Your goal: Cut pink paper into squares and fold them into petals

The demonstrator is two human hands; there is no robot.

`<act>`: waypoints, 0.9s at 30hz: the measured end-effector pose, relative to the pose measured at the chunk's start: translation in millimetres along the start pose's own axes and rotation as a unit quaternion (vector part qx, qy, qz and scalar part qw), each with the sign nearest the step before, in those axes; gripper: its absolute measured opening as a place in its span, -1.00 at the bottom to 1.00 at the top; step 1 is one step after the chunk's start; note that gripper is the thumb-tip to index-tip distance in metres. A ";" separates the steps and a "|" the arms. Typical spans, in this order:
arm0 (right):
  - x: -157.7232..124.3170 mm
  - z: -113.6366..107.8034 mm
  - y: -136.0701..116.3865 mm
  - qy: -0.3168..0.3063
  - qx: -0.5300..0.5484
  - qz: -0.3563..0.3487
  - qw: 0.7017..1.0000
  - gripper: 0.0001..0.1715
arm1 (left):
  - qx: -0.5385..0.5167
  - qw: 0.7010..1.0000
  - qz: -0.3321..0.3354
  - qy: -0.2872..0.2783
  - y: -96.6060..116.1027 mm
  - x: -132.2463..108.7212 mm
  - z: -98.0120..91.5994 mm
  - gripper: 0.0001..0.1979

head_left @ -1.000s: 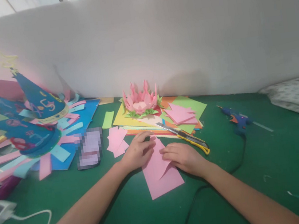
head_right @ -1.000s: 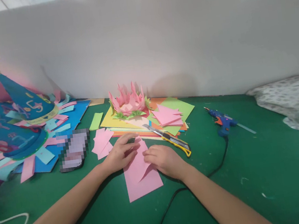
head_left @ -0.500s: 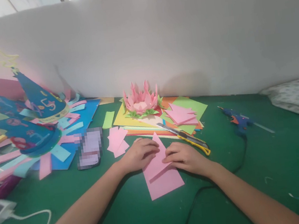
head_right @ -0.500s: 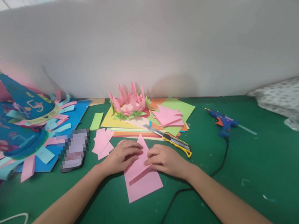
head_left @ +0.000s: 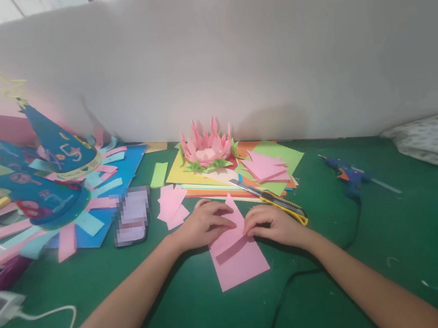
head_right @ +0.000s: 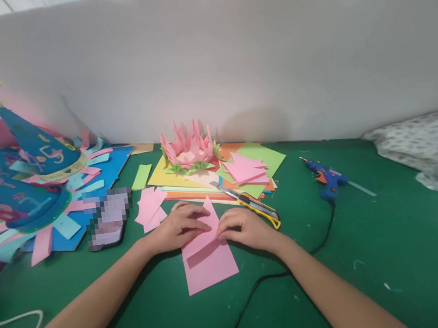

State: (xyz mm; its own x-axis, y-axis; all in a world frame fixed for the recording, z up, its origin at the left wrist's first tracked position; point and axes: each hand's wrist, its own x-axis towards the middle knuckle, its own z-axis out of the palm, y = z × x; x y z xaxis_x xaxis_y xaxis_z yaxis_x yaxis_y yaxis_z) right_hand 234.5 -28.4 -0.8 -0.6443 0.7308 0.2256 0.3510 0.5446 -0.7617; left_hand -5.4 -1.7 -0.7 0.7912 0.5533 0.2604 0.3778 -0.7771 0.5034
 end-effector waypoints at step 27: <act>13.0 22.7 1.0 0.121 -0.102 0.127 0.979 -0.87 | -0.091 0.995 -0.037 -0.032 -13.6 -0.7 -1.5 -0.79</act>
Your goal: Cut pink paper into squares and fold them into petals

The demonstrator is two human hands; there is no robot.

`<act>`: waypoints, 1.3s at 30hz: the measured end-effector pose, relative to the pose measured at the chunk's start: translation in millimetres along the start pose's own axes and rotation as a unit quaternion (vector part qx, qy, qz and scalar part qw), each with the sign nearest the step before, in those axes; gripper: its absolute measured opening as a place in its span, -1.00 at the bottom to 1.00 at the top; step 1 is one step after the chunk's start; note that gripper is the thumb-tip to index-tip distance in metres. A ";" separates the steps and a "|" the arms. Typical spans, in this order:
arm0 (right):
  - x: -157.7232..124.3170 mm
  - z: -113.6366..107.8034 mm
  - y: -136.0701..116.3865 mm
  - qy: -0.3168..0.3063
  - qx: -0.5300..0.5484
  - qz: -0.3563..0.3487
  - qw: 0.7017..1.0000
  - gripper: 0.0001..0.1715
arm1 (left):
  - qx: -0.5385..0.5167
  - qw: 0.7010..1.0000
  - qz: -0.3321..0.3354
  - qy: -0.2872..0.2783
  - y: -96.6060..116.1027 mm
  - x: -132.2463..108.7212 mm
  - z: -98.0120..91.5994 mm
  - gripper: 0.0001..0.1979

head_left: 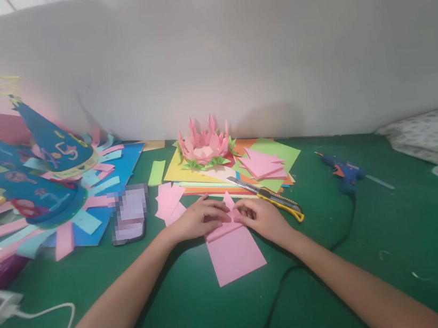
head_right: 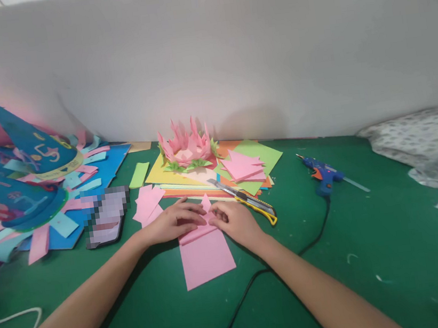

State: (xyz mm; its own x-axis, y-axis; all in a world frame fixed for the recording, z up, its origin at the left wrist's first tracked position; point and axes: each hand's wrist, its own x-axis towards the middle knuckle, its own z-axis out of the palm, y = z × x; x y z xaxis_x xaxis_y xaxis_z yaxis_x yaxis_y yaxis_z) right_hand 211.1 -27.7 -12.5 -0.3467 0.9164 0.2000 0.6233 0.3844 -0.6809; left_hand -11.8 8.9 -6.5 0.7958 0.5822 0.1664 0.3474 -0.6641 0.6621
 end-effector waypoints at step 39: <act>-13.8 -8.8 1.4 -0.095 -0.172 -0.335 0.921 -0.57 | 0.024 0.997 0.063 0.033 2.4 2.0 4.9 -0.79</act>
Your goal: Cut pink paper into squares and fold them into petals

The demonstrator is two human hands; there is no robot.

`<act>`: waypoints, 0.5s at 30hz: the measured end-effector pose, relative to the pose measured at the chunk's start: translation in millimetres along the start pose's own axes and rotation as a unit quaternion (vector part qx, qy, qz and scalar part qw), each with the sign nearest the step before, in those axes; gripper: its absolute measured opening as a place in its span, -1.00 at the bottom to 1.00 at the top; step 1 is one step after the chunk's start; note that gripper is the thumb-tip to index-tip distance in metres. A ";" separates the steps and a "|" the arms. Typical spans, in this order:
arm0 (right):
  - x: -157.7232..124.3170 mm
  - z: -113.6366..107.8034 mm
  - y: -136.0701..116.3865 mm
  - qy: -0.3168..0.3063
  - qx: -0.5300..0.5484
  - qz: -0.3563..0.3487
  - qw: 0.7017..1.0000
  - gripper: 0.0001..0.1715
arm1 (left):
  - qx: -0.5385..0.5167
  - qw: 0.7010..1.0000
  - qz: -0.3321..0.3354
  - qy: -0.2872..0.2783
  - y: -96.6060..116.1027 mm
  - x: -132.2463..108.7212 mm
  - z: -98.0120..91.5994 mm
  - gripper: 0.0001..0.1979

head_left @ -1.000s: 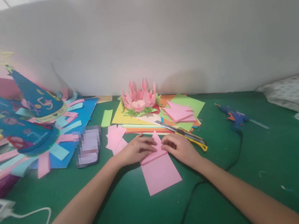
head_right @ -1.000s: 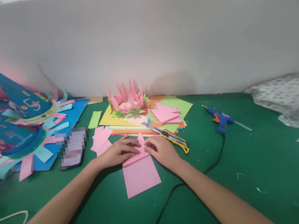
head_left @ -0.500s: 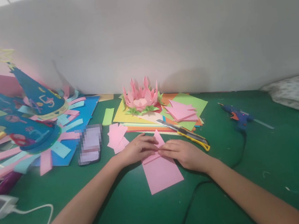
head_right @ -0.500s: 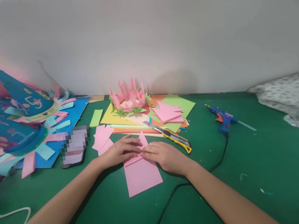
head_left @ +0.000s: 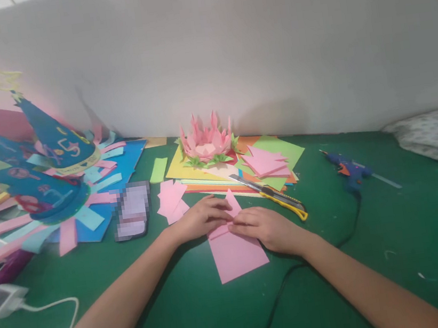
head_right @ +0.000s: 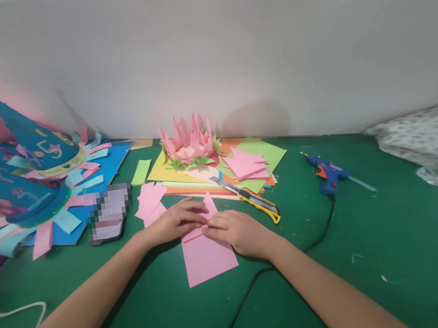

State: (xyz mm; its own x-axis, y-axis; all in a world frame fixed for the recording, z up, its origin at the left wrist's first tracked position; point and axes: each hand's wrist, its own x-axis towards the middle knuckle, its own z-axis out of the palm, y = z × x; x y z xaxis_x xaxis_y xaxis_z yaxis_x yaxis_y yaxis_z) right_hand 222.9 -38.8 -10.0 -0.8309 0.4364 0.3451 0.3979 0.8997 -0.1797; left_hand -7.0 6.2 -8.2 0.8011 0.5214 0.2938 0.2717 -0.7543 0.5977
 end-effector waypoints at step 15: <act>1.2 -0.4 -1.0 0.000 -0.001 0.007 1.000 -0.59 | -0.001 0.999 -0.008 -0.042 2.8 -2.5 -5.5 -0.73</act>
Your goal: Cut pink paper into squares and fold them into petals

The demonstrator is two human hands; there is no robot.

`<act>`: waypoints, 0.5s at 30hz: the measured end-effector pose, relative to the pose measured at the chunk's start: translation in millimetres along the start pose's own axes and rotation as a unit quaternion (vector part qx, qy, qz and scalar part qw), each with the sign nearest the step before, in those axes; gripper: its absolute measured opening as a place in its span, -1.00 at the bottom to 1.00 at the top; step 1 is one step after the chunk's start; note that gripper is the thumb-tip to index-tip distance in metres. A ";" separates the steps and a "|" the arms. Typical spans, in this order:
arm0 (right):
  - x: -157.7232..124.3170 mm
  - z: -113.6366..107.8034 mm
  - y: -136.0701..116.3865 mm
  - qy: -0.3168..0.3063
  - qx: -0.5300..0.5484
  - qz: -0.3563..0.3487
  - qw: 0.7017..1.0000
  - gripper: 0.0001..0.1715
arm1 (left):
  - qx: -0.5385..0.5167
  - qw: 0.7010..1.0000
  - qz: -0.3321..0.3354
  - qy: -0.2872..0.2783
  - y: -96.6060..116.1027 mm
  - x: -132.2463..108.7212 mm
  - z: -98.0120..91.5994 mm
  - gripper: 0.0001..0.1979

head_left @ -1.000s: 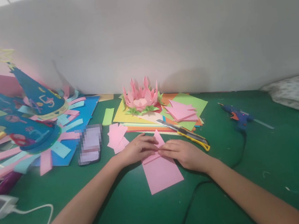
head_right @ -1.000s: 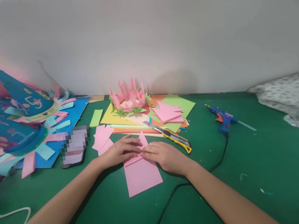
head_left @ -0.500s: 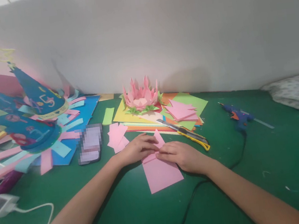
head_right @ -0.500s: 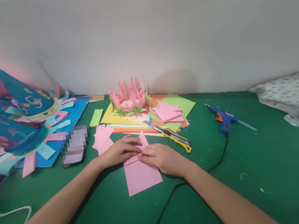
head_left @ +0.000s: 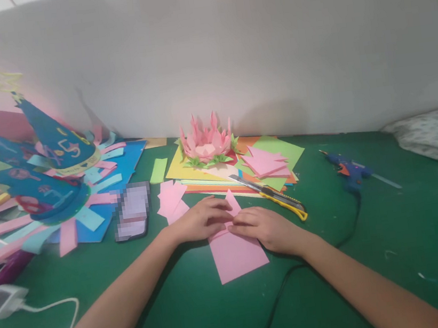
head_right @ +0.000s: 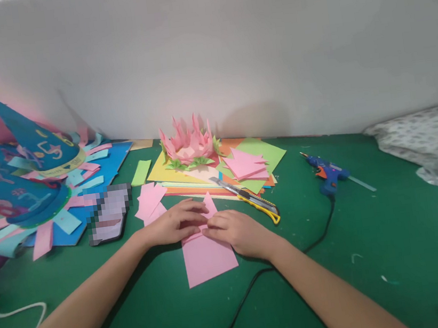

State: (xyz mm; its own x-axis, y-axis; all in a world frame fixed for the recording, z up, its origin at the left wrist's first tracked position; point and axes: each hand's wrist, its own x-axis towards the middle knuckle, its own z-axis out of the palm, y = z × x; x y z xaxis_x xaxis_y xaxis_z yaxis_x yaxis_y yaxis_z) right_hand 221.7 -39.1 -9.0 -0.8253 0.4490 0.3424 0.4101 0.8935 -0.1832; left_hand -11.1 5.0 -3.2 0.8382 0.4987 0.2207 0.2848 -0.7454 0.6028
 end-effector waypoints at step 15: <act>7.9 -4.7 -6.9 -0.064 -0.026 -0.008 0.998 -0.62 | -0.009 1.000 -0.012 -0.021 4.5 -0.1 -2.6 -0.70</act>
State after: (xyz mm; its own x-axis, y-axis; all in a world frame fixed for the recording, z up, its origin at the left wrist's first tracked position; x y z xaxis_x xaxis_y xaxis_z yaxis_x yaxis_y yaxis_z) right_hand 214.1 -41.7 -0.7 -0.8734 0.4324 0.2243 0.4133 0.9015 -0.1284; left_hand -11.2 2.7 1.5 0.8501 0.4968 0.1746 0.2964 -0.7254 0.6212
